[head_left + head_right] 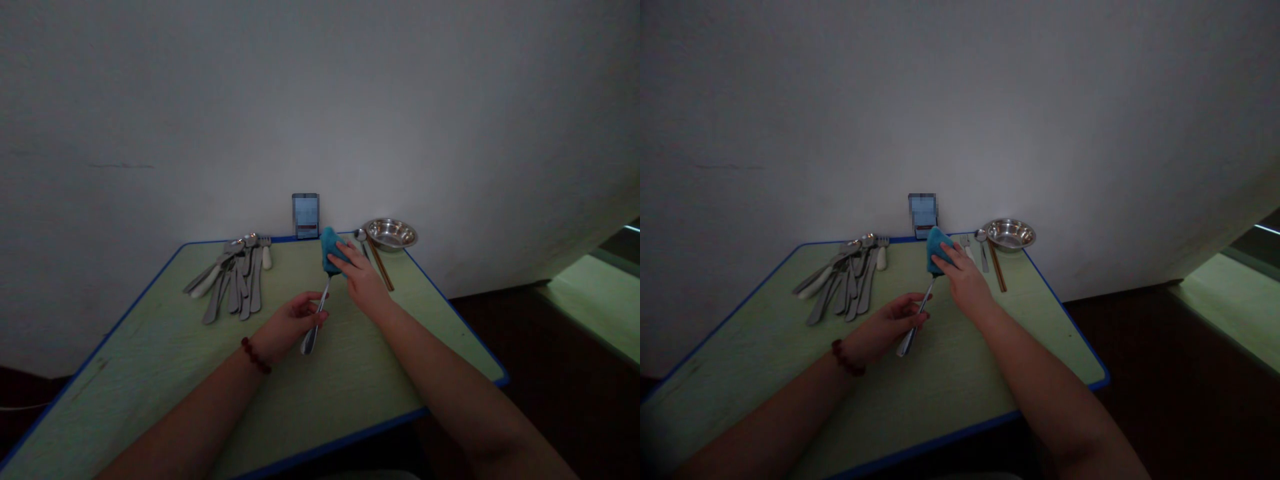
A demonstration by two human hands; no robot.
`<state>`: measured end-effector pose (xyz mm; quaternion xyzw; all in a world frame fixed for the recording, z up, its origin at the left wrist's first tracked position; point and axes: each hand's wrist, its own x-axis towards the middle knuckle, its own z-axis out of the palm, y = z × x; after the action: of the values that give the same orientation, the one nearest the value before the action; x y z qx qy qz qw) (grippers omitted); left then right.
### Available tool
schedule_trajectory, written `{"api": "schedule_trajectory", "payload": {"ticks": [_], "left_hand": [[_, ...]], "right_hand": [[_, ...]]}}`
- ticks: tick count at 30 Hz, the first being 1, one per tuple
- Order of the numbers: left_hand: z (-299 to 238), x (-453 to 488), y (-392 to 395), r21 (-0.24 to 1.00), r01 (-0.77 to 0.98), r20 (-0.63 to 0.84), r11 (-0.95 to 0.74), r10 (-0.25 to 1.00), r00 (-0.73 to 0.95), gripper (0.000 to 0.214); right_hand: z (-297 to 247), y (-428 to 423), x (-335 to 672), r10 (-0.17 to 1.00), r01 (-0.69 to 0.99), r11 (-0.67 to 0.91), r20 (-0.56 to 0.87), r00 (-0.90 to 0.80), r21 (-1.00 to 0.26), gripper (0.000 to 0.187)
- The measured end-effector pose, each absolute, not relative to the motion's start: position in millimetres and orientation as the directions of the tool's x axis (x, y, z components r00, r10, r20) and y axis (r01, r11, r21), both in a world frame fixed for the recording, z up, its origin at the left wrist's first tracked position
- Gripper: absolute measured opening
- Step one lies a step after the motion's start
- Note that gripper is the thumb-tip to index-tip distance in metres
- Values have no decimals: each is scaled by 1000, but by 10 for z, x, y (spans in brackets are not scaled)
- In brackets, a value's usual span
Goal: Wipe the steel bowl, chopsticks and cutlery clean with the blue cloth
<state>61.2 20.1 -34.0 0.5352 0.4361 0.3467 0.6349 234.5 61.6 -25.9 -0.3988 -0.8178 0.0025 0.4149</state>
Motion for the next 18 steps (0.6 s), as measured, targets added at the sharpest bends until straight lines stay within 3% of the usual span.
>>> {"api": "schedule_trajectory", "payload": {"ticks": [18], "left_hand": [[-317, 610, 193, 970, -14, -220, 243, 903, 369, 44]], "right_hand": [[-261, 644, 2380, 673, 653, 673, 654, -346, -347, 47]]}}
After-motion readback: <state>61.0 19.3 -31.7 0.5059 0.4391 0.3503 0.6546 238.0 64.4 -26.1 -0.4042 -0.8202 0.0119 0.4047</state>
